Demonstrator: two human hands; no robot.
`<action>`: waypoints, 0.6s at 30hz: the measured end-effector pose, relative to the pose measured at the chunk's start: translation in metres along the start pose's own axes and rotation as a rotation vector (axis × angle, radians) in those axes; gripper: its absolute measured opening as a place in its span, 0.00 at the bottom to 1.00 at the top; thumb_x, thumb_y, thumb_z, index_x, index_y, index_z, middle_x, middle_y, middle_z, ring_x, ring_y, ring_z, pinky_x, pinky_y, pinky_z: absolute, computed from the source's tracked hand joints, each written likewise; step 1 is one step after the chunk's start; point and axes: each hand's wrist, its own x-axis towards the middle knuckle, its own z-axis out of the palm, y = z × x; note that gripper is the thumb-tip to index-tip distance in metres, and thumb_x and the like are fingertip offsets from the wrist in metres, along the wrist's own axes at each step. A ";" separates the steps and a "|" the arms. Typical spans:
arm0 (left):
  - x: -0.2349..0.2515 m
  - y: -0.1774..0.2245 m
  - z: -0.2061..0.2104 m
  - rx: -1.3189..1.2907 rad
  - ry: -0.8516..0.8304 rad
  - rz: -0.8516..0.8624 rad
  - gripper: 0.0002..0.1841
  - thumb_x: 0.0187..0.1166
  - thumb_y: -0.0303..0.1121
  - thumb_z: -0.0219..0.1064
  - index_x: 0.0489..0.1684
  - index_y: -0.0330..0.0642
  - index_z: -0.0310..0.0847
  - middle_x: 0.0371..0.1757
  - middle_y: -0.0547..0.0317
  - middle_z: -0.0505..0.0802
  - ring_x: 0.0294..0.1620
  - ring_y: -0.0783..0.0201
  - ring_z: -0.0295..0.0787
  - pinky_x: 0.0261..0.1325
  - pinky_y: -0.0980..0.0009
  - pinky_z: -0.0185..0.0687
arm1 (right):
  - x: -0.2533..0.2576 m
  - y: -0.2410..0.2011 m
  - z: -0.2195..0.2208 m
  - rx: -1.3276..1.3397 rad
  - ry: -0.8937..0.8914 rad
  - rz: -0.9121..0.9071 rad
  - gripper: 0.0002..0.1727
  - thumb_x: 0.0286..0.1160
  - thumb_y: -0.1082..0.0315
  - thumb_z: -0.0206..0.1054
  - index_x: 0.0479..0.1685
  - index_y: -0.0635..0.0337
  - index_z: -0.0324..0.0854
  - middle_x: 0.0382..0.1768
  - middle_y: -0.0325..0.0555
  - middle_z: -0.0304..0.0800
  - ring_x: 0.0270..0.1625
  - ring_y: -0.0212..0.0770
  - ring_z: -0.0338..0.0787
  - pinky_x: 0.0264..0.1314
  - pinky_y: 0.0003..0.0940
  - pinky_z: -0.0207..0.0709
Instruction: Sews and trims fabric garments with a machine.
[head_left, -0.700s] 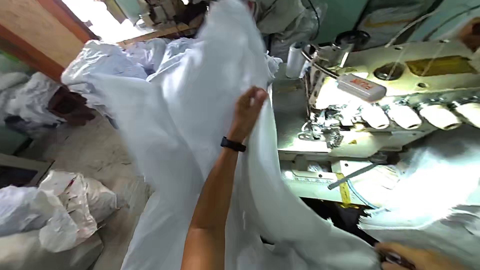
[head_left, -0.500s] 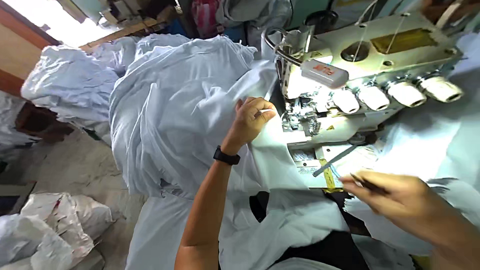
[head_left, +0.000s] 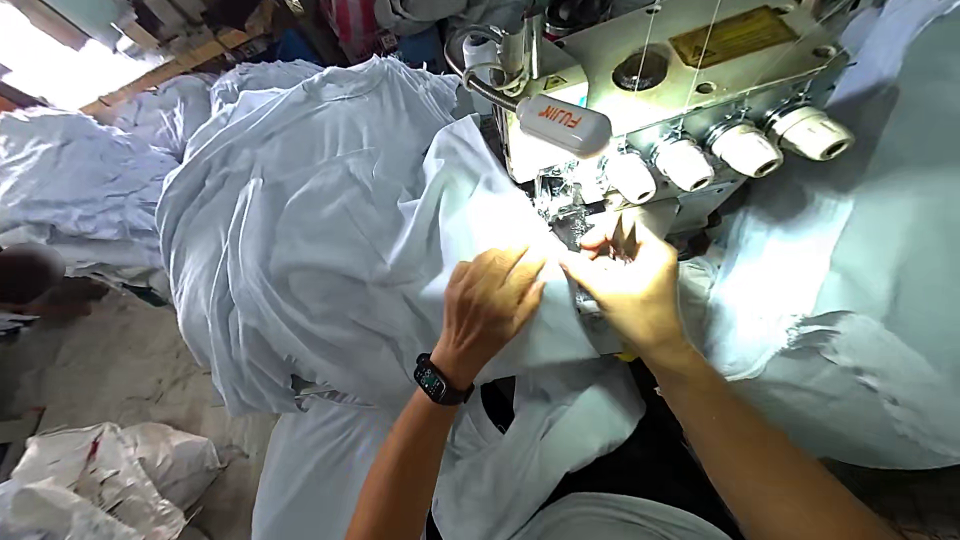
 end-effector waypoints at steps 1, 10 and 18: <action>0.000 -0.001 -0.002 0.091 -0.022 -0.020 0.17 0.84 0.39 0.59 0.57 0.45 0.94 0.61 0.52 0.95 0.52 0.54 0.90 0.51 0.59 0.79 | -0.010 0.008 -0.003 0.037 -0.043 0.085 0.13 0.67 0.68 0.75 0.48 0.58 0.81 0.34 0.32 0.85 0.21 0.19 0.75 0.21 0.16 0.71; 0.002 -0.004 -0.017 0.052 -0.233 -0.095 0.21 0.86 0.40 0.57 0.66 0.40 0.88 0.74 0.46 0.88 0.79 0.41 0.79 0.81 0.45 0.71 | -0.054 0.045 -0.024 0.188 -0.422 0.229 0.11 0.71 0.64 0.72 0.22 0.50 0.80 0.16 0.18 0.73 0.18 0.11 0.69 0.22 0.10 0.62; 0.029 -0.027 -0.033 -0.121 -0.367 -0.168 0.23 0.88 0.36 0.51 0.75 0.36 0.80 0.84 0.45 0.78 0.89 0.41 0.65 0.89 0.37 0.51 | -0.054 0.022 -0.035 0.031 -0.302 -0.030 0.13 0.79 0.65 0.66 0.48 0.66 0.91 0.35 0.39 0.93 0.32 0.16 0.83 0.37 0.11 0.77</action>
